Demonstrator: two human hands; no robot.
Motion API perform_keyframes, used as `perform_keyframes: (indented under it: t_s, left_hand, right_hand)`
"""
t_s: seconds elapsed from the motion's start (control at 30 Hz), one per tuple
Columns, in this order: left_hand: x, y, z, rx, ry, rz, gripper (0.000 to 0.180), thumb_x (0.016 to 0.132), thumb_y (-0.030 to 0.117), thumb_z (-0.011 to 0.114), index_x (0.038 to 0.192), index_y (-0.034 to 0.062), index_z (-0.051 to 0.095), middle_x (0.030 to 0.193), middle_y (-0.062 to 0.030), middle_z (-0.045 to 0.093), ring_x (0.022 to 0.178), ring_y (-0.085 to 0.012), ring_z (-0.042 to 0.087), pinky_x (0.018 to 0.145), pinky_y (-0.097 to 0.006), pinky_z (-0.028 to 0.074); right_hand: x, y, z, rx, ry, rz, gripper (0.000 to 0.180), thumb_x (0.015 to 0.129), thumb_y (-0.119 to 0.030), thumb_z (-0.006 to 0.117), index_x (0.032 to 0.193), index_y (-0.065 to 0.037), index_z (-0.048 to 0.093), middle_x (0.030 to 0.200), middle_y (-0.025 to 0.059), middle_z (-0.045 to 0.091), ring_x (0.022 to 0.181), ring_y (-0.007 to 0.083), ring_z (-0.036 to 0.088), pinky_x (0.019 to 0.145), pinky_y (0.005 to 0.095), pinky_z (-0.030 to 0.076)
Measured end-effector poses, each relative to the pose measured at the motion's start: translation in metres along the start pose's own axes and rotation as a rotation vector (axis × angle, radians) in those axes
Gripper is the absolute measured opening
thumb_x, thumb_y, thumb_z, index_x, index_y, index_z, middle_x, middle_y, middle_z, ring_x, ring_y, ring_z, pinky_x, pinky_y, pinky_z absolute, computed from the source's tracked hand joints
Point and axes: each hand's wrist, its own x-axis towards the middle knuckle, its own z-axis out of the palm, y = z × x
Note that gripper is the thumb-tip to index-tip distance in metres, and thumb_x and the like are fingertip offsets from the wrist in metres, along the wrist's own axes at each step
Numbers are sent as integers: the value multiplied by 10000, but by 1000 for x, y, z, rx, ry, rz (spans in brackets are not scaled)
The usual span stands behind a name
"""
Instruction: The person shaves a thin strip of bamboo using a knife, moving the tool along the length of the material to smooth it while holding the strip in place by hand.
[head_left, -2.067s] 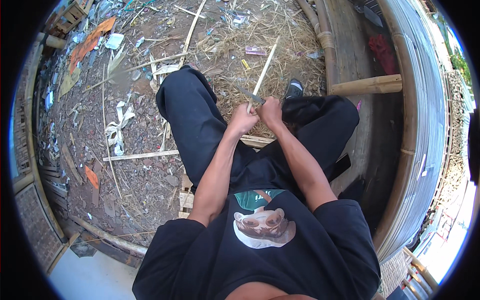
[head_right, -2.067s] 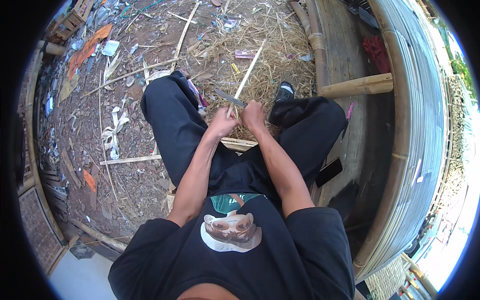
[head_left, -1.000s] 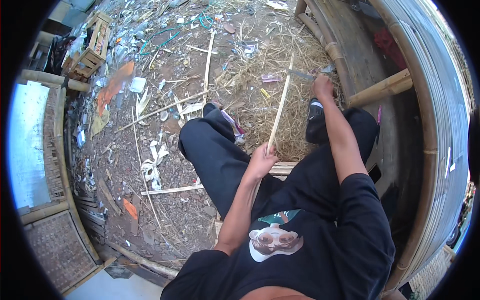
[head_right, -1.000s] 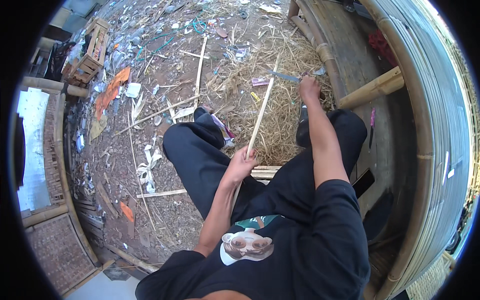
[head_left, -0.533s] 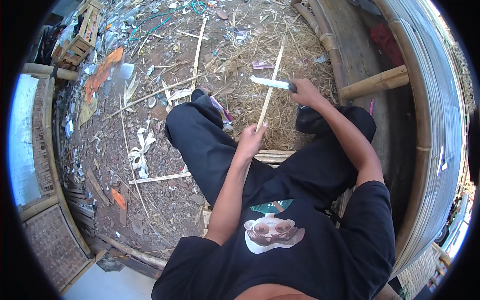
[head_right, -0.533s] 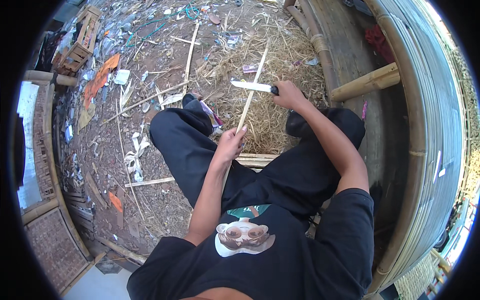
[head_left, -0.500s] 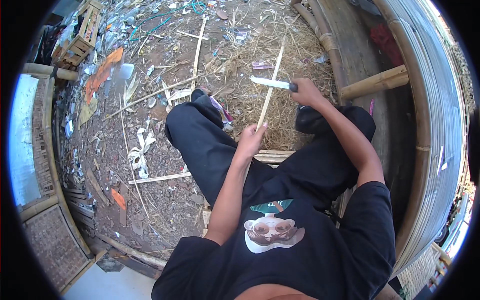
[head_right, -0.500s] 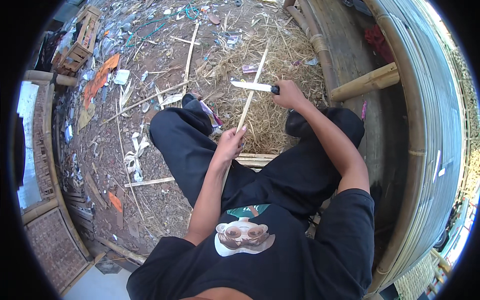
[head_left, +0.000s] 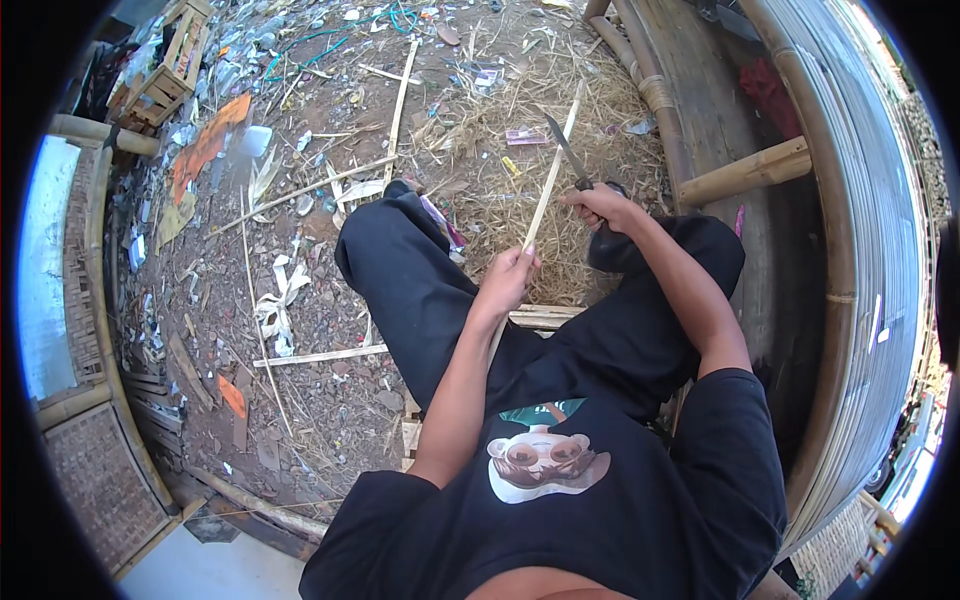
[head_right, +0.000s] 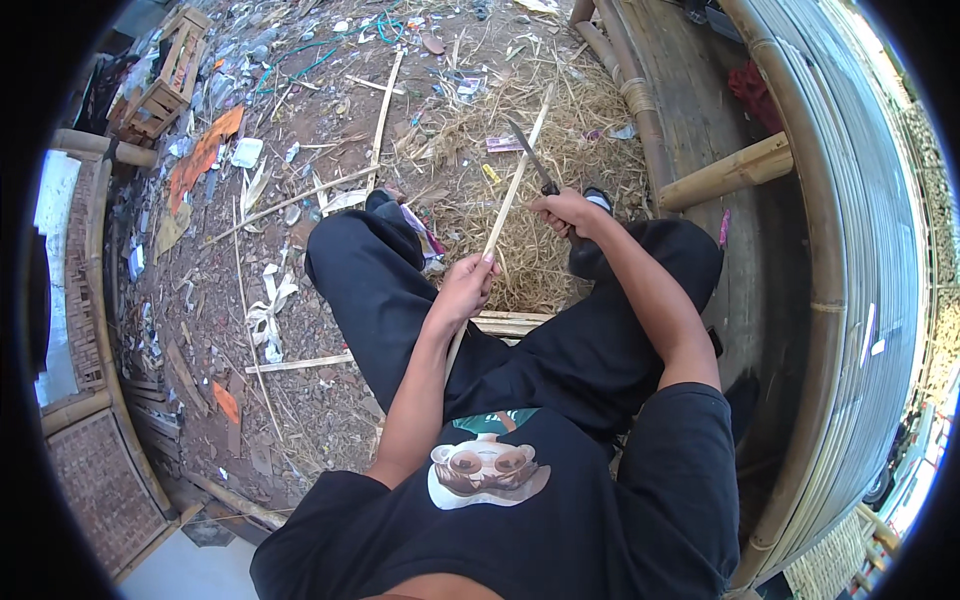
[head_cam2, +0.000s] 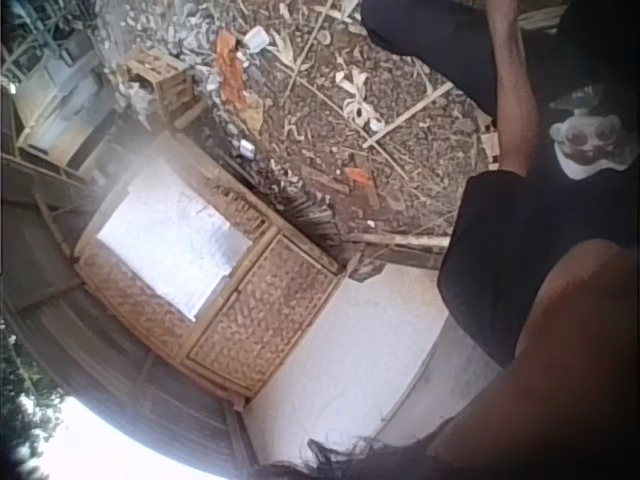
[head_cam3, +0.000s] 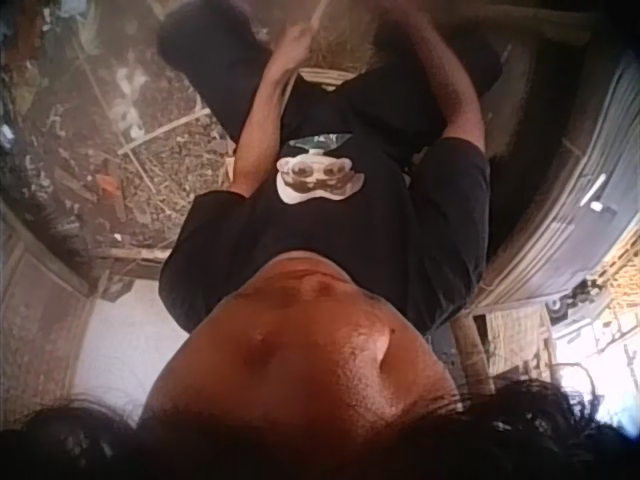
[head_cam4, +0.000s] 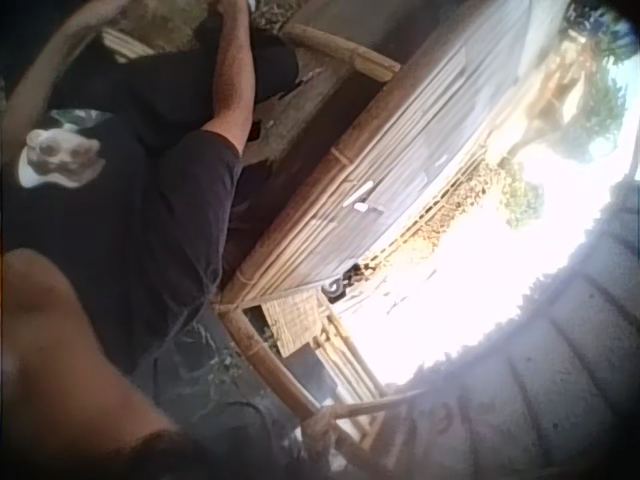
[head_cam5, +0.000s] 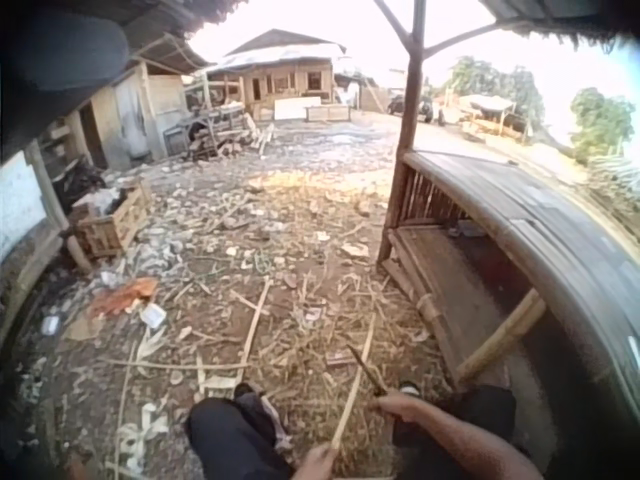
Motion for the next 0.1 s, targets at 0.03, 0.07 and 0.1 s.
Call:
perform_keyframes:
  t_s: [0.03,0.07,0.1]
  left_hand:
    - [0,0,-1,2,0,-11,317,988,321,391,824,66,485,498,70,298,355,-39,240,322,-225,178]
    - [-1,0,-2,4,0,-21,329,983,316,408,818,49,504,500,58,330,369,-49,271,336,-234,210]
    - [-1,0,-2,0,1,-17,329,983,316,408,818,49,504,500,58,330,369,-49,271,336,-234,210]
  right_hand:
    - [-2,-1,3,46,-36,20,371,769,-315,719,657,-28,512,513,10,447,424,136,490,397,292,384]
    - [-5,-2,5,41,-36,20,371,769,-315,719,657,-28,512,513,10,447,424,136,490,397,292,384]
    - [-8,-2,8,47,1,6,415,757,-346,733,628,-35,490,504,10,459,422,149,506,399,277,403]
